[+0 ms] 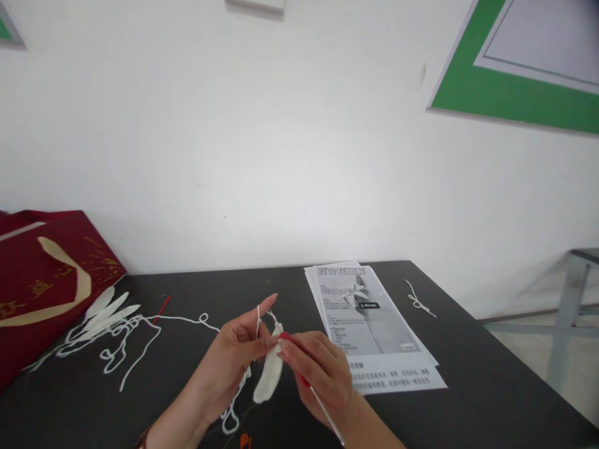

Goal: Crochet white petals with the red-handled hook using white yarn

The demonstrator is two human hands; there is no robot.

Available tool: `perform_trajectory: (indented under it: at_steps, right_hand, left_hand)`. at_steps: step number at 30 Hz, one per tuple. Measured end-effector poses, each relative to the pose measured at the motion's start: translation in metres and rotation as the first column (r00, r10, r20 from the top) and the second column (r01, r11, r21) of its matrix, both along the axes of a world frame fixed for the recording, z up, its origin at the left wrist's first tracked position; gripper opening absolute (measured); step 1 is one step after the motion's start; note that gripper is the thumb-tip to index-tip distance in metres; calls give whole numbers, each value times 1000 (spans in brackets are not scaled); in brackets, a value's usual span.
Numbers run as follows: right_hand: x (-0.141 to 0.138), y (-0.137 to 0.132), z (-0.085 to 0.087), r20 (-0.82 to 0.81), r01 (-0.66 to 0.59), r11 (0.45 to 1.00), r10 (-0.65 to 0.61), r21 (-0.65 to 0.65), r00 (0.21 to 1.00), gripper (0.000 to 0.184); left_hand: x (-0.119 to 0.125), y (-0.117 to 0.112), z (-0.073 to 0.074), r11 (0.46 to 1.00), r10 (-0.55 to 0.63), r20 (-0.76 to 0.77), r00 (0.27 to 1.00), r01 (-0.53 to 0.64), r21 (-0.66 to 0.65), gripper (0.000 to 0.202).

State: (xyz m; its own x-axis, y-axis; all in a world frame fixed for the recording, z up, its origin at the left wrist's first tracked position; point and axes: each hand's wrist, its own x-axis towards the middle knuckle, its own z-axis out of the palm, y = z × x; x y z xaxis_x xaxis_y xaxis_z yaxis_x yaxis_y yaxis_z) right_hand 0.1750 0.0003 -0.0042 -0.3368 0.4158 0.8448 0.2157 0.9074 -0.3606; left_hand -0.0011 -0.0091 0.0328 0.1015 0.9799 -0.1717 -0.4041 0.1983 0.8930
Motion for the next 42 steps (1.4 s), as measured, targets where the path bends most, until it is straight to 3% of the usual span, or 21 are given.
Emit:
perform_trajectory:
  at_steps: [3,6,8,12,14,19,26,42]
  right_hand:
    - [-3,-1,0,-208,-44,979,1,-200,978,44]
    - [-10,-2,1,-439,-188,876,-30,-444,898,26]
    - [-15,-1,0,-575,-349,761,-39,-547,817,15]
    - [-19,3,2,-760,-659,448,-75,-604,646,12]
    - [-18,5,6,-792,-718,370,-91,-590,604,13]
    - [-11,6,16,-810,-755,329,-58,-567,583,17]
    - [-9,6,21,-828,-805,245,11,-541,560,22]
    - [-3,3,26,-815,-798,244,50,-551,578,22]
  left_hand:
    - [-1,-2,2,999,-28,178,984,35,-35,62]
    - [-3,-3,3,999,-34,228,973,36,-4,61]
    - [-5,-3,4,998,-61,241,969,60,10,60]
    - [-9,-3,5,991,-132,205,970,131,18,63]
    - [-12,-4,7,983,-181,139,974,179,30,63]
    - [-16,-6,11,947,-313,-32,949,314,64,54]
    - [-20,-11,12,889,-454,-36,890,455,50,54]
    - [-21,-14,21,839,-534,116,837,542,-48,56]
